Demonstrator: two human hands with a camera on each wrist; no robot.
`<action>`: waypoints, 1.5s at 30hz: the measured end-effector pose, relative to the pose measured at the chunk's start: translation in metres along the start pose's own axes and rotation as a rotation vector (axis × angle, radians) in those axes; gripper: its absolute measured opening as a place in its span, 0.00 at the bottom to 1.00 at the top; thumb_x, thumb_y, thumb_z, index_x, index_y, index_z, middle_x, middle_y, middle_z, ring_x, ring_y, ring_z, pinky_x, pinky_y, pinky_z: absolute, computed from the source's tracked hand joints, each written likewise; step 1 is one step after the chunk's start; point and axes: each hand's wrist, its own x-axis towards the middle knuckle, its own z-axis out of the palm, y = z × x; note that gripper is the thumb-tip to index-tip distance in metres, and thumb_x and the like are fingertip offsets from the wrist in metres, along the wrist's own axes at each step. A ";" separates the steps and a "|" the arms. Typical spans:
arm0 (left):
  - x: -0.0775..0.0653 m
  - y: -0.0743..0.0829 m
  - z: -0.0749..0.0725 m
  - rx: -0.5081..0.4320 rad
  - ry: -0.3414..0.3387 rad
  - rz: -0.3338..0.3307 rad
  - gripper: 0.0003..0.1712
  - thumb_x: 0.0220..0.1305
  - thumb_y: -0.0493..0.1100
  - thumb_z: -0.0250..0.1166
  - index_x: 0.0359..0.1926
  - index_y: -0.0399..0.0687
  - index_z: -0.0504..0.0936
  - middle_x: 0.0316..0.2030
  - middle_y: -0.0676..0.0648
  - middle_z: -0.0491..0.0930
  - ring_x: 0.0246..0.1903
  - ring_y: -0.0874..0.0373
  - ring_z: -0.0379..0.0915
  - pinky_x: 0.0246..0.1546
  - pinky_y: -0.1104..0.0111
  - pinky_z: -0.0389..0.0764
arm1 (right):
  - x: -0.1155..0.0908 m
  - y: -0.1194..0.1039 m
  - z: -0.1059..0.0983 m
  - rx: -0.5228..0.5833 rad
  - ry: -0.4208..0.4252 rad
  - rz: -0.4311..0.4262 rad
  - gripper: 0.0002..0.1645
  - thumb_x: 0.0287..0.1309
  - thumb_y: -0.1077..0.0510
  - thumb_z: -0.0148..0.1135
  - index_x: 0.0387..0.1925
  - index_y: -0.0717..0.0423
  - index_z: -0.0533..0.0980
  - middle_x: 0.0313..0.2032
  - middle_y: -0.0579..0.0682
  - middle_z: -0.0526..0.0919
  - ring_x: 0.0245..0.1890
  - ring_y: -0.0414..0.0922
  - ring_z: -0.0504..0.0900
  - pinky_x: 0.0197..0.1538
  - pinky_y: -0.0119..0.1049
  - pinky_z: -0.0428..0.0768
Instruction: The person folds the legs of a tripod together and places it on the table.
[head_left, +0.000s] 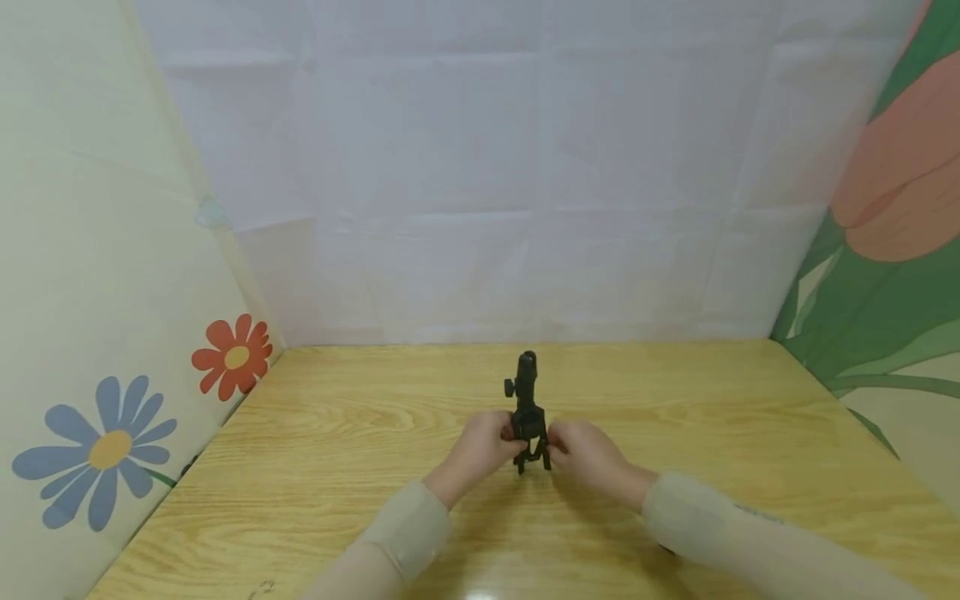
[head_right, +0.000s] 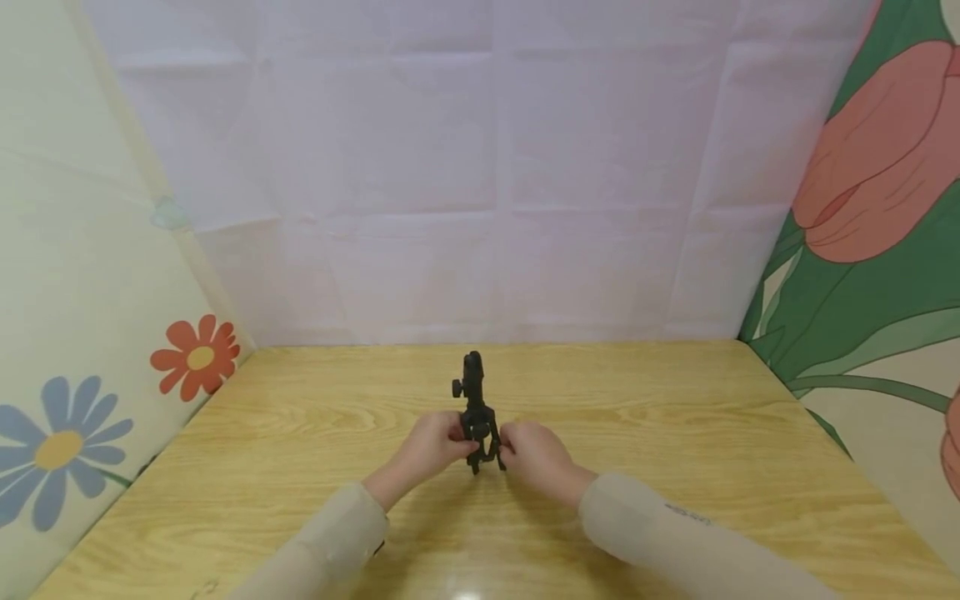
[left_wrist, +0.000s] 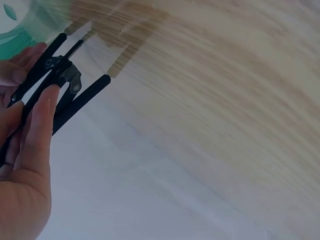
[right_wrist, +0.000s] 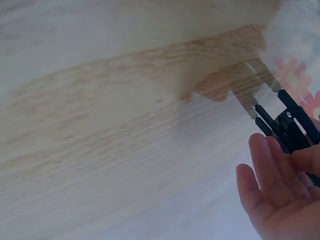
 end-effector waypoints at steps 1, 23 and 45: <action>0.000 0.000 -0.001 -0.001 -0.006 0.003 0.03 0.56 0.27 0.68 0.33 0.31 0.82 0.24 0.45 0.81 0.24 0.60 0.76 0.24 0.71 0.79 | 0.000 0.000 0.000 0.001 0.000 -0.012 0.06 0.56 0.71 0.62 0.26 0.61 0.78 0.22 0.46 0.78 0.21 0.38 0.71 0.25 0.32 0.74; 0.008 -0.009 -0.011 -0.095 -0.057 0.016 0.03 0.57 0.28 0.67 0.34 0.31 0.84 0.28 0.42 0.84 0.25 0.59 0.80 0.27 0.68 0.81 | 0.021 0.018 -0.008 0.021 -0.125 -0.244 0.03 0.62 0.68 0.60 0.37 0.62 0.79 0.31 0.51 0.84 0.29 0.38 0.78 0.34 0.33 0.79; 0.009 -0.003 -0.001 -0.033 0.020 -0.008 0.02 0.54 0.28 0.69 0.31 0.30 0.84 0.22 0.44 0.82 0.21 0.61 0.75 0.22 0.71 0.78 | 0.013 0.002 0.005 0.119 -0.050 -0.030 0.11 0.53 0.75 0.55 0.39 0.74 0.77 0.22 0.49 0.78 0.19 0.39 0.71 0.25 0.33 0.73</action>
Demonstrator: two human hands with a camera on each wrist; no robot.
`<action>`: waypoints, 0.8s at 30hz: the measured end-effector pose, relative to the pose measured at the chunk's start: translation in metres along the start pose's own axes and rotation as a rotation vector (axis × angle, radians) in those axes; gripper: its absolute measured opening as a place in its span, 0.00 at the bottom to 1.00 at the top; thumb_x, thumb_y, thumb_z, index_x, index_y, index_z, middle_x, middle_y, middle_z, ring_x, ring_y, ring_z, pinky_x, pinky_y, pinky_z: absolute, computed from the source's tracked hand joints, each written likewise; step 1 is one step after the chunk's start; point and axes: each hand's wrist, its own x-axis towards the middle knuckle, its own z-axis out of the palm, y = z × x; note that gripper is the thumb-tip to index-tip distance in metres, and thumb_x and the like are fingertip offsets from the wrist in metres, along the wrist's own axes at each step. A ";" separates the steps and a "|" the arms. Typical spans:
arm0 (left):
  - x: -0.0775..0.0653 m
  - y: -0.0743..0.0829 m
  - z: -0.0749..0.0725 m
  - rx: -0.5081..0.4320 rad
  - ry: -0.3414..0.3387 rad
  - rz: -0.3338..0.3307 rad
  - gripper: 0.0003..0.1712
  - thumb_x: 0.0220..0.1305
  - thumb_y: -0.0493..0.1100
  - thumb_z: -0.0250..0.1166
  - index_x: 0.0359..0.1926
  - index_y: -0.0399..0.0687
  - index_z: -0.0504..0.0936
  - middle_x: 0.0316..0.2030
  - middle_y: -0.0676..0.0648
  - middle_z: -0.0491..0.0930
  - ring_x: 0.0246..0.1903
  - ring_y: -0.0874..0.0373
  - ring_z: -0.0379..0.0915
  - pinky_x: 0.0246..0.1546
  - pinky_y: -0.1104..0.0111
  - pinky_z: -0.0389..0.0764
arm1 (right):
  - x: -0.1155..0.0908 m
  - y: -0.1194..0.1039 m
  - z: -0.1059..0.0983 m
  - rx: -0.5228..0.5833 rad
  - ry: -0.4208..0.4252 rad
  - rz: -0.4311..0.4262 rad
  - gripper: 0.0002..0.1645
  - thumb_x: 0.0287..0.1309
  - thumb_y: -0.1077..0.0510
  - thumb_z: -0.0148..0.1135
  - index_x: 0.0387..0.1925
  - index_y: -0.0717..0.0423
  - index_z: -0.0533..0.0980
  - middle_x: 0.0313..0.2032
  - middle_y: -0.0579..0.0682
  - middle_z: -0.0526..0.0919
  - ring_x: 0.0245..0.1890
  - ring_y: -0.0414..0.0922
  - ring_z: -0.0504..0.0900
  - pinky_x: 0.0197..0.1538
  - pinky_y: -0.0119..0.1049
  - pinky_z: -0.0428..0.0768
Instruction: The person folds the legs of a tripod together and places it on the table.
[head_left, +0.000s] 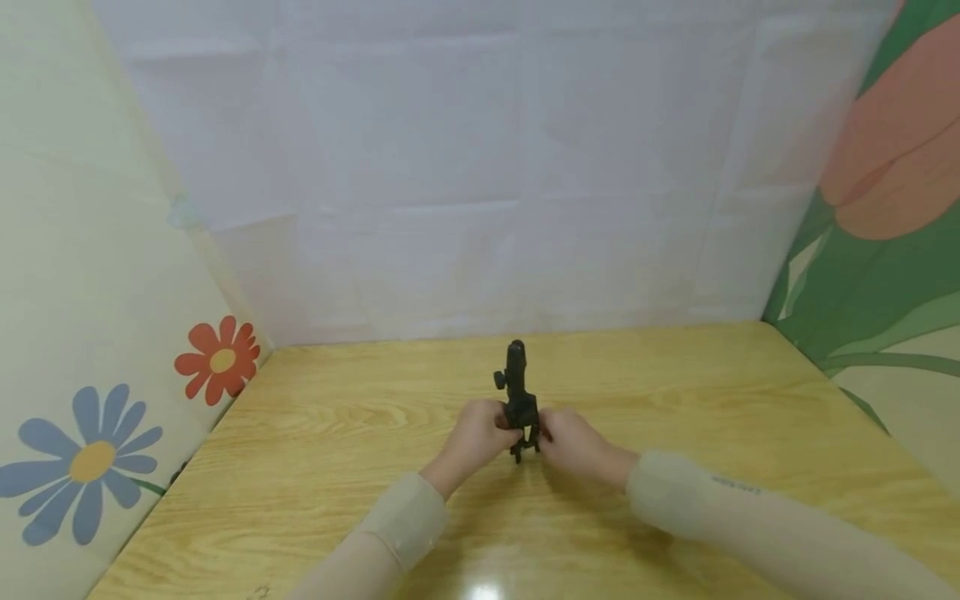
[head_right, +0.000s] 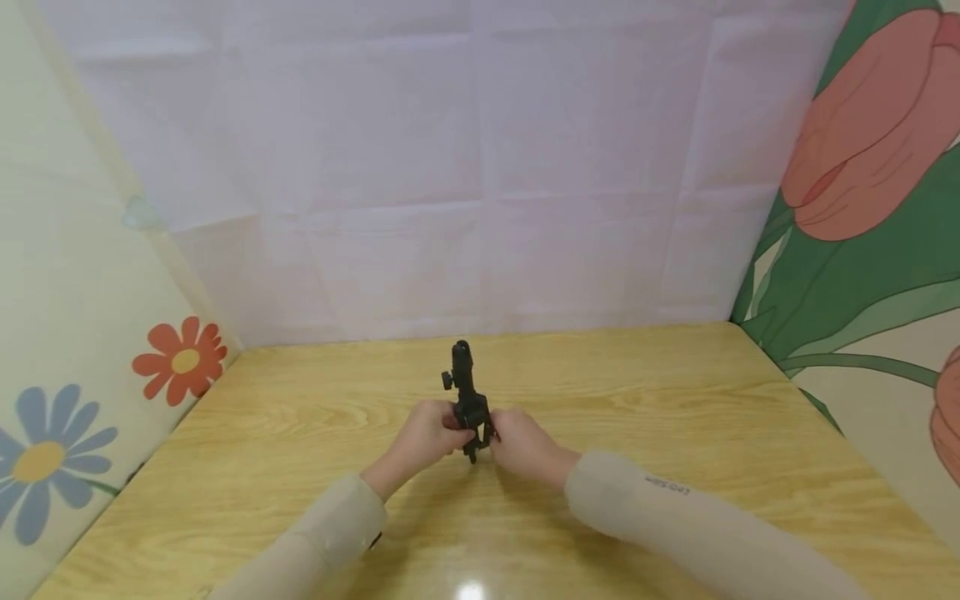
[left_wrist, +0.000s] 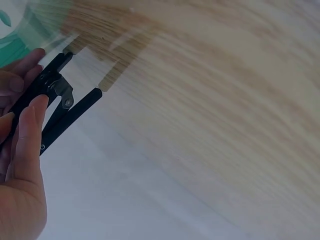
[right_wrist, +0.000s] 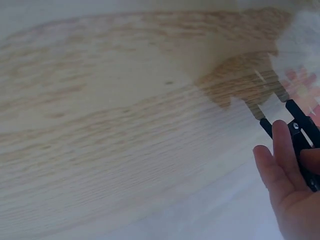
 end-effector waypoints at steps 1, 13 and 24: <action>0.000 0.000 0.000 -0.002 -0.001 0.000 0.02 0.54 0.28 0.69 0.31 0.30 0.84 0.22 0.44 0.82 0.21 0.61 0.75 0.22 0.71 0.78 | 0.000 0.000 0.000 0.003 0.002 0.001 0.11 0.53 0.75 0.55 0.39 0.74 0.77 0.22 0.49 0.78 0.19 0.39 0.71 0.24 0.33 0.73; 0.001 -0.001 -0.002 -0.047 -0.034 -0.009 0.03 0.55 0.27 0.68 0.33 0.30 0.84 0.21 0.45 0.81 0.20 0.61 0.75 0.21 0.70 0.78 | 0.003 0.004 0.000 0.063 0.024 -0.039 0.08 0.58 0.73 0.55 0.38 0.72 0.79 0.18 0.44 0.74 0.16 0.36 0.67 0.21 0.30 0.69; 0.003 -0.002 -0.004 -0.085 -0.053 -0.026 0.04 0.55 0.27 0.68 0.33 0.29 0.84 0.22 0.44 0.82 0.20 0.57 0.76 0.21 0.69 0.78 | 0.005 0.002 0.004 0.052 0.069 -0.003 0.07 0.53 0.74 0.57 0.35 0.71 0.79 0.17 0.44 0.72 0.16 0.37 0.66 0.20 0.29 0.66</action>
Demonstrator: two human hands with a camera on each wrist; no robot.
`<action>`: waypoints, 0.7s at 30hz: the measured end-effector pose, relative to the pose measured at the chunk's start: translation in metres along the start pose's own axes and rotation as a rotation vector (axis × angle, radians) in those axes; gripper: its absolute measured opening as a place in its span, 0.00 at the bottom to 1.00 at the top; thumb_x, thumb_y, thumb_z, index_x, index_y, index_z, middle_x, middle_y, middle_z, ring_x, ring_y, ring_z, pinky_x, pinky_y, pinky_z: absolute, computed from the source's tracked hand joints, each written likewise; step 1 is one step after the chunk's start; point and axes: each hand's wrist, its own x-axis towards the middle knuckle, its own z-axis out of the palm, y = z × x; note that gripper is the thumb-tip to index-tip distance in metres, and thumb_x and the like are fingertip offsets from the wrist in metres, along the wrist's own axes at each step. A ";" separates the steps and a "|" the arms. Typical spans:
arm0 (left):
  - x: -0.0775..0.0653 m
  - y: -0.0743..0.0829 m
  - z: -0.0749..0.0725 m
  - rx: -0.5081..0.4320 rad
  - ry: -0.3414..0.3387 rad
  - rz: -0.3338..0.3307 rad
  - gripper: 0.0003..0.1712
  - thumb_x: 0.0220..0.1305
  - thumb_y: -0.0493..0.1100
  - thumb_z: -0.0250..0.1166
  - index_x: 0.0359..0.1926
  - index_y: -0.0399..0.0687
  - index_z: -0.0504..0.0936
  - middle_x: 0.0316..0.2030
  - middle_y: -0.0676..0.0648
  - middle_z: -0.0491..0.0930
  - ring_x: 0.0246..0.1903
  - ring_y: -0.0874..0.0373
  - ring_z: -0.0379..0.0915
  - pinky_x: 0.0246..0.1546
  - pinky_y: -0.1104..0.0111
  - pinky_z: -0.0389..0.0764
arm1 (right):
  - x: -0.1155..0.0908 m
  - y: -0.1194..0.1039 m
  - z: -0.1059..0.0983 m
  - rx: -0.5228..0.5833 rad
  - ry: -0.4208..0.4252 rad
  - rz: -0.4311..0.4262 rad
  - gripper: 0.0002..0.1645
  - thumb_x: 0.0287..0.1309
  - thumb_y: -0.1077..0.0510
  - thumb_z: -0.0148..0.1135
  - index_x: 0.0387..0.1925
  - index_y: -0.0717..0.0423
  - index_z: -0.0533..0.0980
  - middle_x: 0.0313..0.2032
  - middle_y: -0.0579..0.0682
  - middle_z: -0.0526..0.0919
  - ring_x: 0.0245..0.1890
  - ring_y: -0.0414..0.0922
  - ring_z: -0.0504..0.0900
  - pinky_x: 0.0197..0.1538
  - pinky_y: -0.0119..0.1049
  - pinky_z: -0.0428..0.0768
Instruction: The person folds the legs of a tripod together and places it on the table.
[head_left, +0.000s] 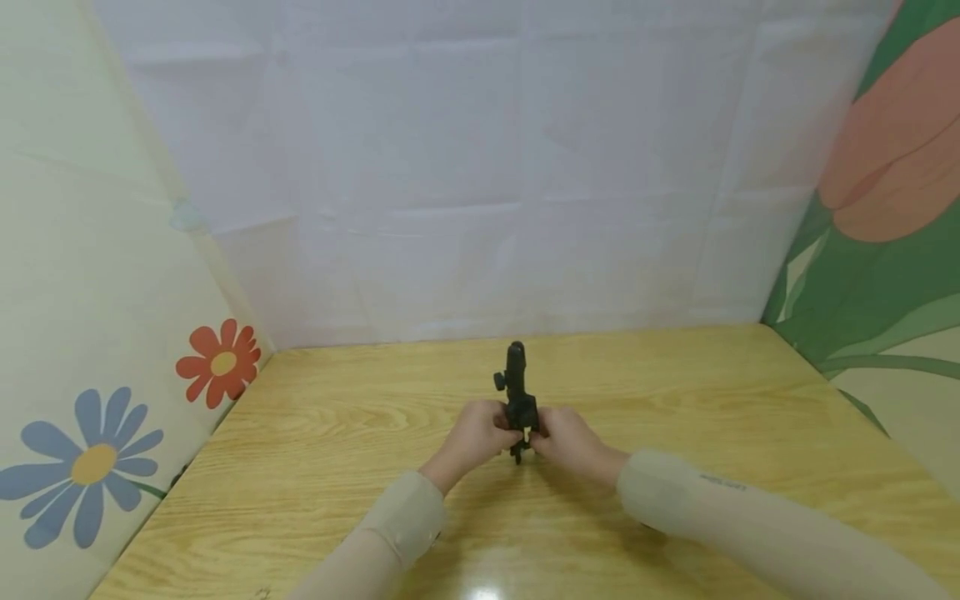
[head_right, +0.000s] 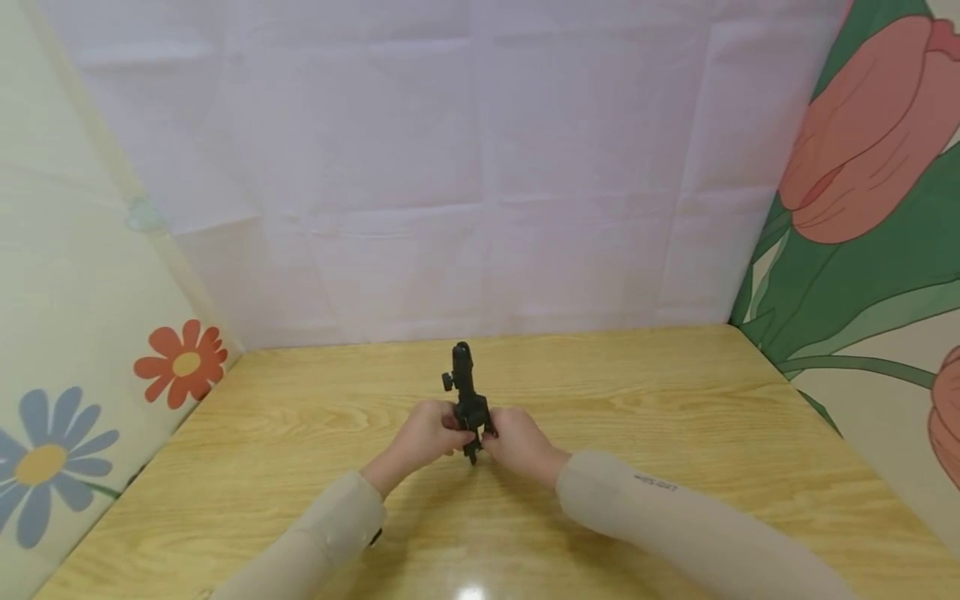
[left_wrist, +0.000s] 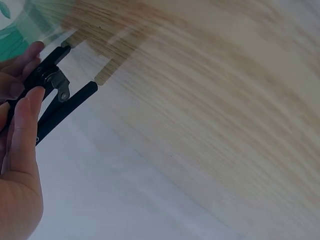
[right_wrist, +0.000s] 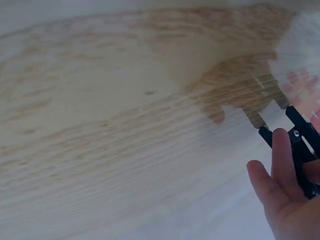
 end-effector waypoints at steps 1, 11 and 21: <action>0.000 0.000 0.000 0.000 0.000 0.001 0.03 0.55 0.27 0.68 0.33 0.29 0.84 0.21 0.44 0.82 0.20 0.57 0.76 0.21 0.69 0.78 | 0.000 0.000 0.000 0.003 -0.001 0.005 0.08 0.53 0.74 0.57 0.36 0.71 0.79 0.17 0.44 0.72 0.16 0.37 0.67 0.20 0.29 0.66; -0.001 -0.001 0.003 0.000 0.018 0.002 0.02 0.55 0.28 0.68 0.30 0.30 0.84 0.20 0.46 0.81 0.20 0.51 0.78 0.19 0.69 0.78 | 0.000 -0.002 0.003 0.039 0.021 0.075 0.05 0.58 0.71 0.57 0.30 0.65 0.78 0.16 0.45 0.71 0.15 0.38 0.67 0.20 0.31 0.67; 0.000 -0.001 0.005 0.027 0.052 0.030 0.02 0.54 0.29 0.69 0.28 0.31 0.84 0.19 0.46 0.82 0.17 0.58 0.75 0.18 0.71 0.77 | 0.003 -0.006 0.004 0.022 0.031 0.101 0.03 0.58 0.72 0.58 0.33 0.65 0.77 0.17 0.45 0.71 0.17 0.39 0.67 0.23 0.32 0.67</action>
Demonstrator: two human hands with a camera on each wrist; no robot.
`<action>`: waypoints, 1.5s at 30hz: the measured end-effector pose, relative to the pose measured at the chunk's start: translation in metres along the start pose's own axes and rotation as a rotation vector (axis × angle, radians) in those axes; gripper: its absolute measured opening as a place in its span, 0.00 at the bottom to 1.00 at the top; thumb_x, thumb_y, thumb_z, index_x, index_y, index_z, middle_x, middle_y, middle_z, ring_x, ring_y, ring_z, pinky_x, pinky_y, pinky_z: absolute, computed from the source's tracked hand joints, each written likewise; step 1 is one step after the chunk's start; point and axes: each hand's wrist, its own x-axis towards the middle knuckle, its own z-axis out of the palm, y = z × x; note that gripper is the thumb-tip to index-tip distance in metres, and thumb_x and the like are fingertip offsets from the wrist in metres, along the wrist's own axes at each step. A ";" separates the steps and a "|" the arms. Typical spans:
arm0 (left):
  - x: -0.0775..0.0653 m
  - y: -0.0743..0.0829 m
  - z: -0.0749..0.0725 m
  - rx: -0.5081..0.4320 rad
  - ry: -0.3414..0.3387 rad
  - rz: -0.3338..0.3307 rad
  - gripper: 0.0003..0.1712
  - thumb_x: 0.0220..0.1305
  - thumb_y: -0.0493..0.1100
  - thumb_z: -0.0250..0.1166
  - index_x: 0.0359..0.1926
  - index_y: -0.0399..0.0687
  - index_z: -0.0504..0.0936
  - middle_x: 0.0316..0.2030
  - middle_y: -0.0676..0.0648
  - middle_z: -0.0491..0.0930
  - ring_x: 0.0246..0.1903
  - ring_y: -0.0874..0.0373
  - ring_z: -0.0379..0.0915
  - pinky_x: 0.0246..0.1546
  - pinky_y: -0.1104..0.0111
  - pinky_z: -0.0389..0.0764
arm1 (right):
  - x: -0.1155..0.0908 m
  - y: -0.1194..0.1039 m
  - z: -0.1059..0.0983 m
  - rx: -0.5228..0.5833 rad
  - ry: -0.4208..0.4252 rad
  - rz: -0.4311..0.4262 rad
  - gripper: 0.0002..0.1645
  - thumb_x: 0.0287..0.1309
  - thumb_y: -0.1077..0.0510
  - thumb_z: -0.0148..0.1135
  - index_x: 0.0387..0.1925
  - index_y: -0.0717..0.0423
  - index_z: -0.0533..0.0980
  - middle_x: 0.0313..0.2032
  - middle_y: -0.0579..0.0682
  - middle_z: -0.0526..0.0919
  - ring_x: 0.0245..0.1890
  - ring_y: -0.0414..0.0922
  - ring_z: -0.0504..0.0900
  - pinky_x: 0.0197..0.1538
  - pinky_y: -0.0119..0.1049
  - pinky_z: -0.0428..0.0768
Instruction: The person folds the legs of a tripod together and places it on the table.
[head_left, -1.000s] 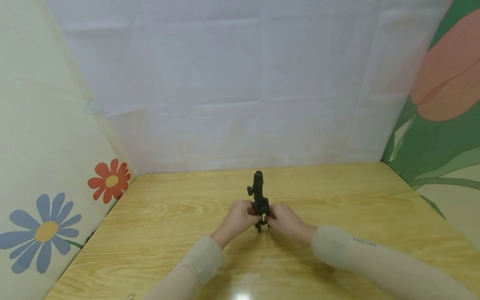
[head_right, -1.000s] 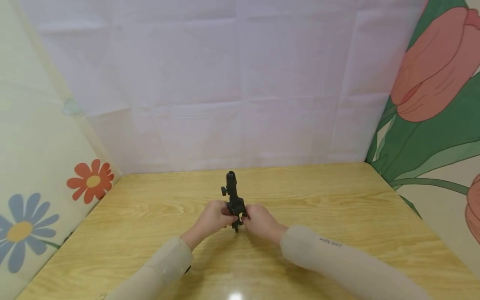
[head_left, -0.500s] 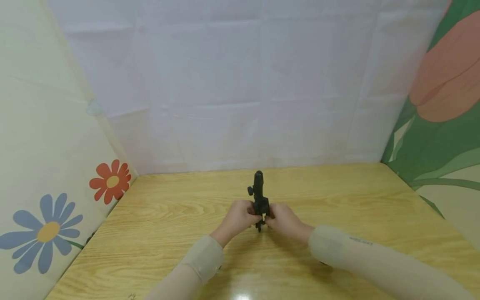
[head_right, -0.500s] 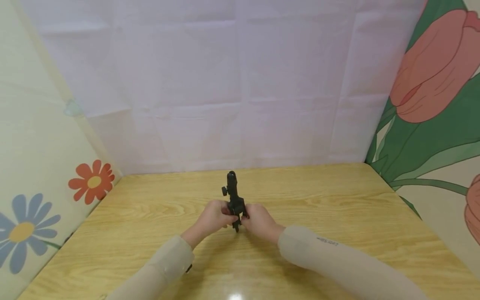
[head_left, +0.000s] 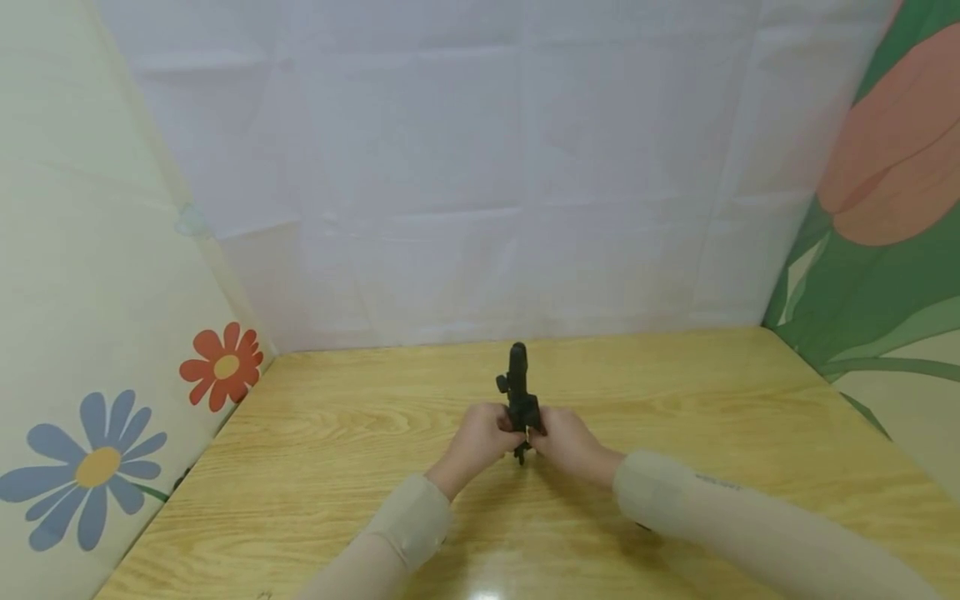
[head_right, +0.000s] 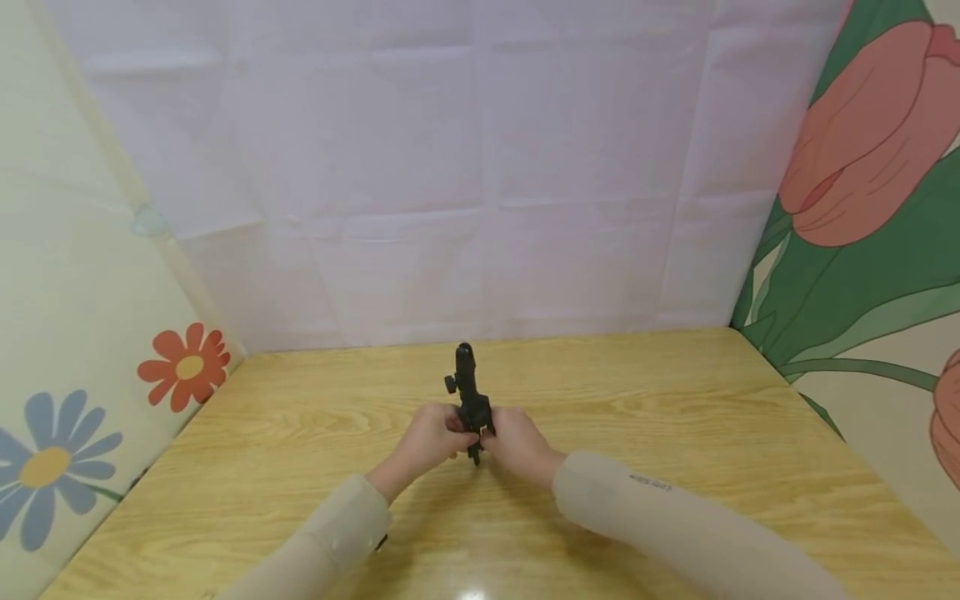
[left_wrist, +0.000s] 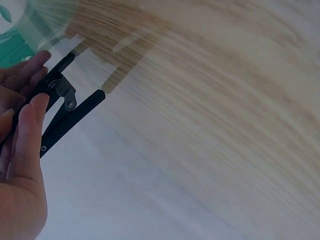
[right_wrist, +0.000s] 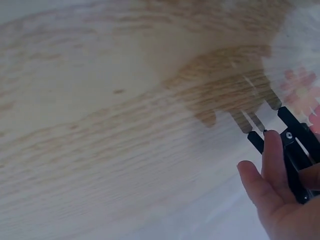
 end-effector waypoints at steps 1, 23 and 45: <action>0.000 0.000 0.000 0.002 0.002 0.004 0.02 0.54 0.29 0.69 0.28 0.31 0.84 0.19 0.46 0.82 0.17 0.60 0.75 0.18 0.71 0.77 | 0.000 0.000 0.000 0.002 -0.001 0.005 0.04 0.57 0.72 0.58 0.34 0.65 0.77 0.17 0.45 0.71 0.17 0.39 0.66 0.23 0.32 0.66; 0.002 -0.003 -0.004 0.013 -0.041 -0.049 0.03 0.58 0.28 0.67 0.35 0.31 0.84 0.26 0.44 0.83 0.26 0.59 0.78 0.26 0.67 0.81 | 0.010 0.013 -0.020 -0.108 -0.253 -0.134 0.11 0.57 0.75 0.58 0.42 0.70 0.80 0.30 0.53 0.84 0.26 0.41 0.76 0.32 0.35 0.78; 0.006 -0.006 -0.007 0.070 -0.097 0.051 0.10 0.61 0.28 0.64 0.44 0.31 0.83 0.38 0.39 0.85 0.38 0.49 0.83 0.39 0.64 0.83 | 0.024 0.031 -0.031 -0.084 -0.415 -0.335 0.10 0.54 0.72 0.65 0.40 0.67 0.82 0.36 0.54 0.86 0.38 0.45 0.85 0.45 0.33 0.81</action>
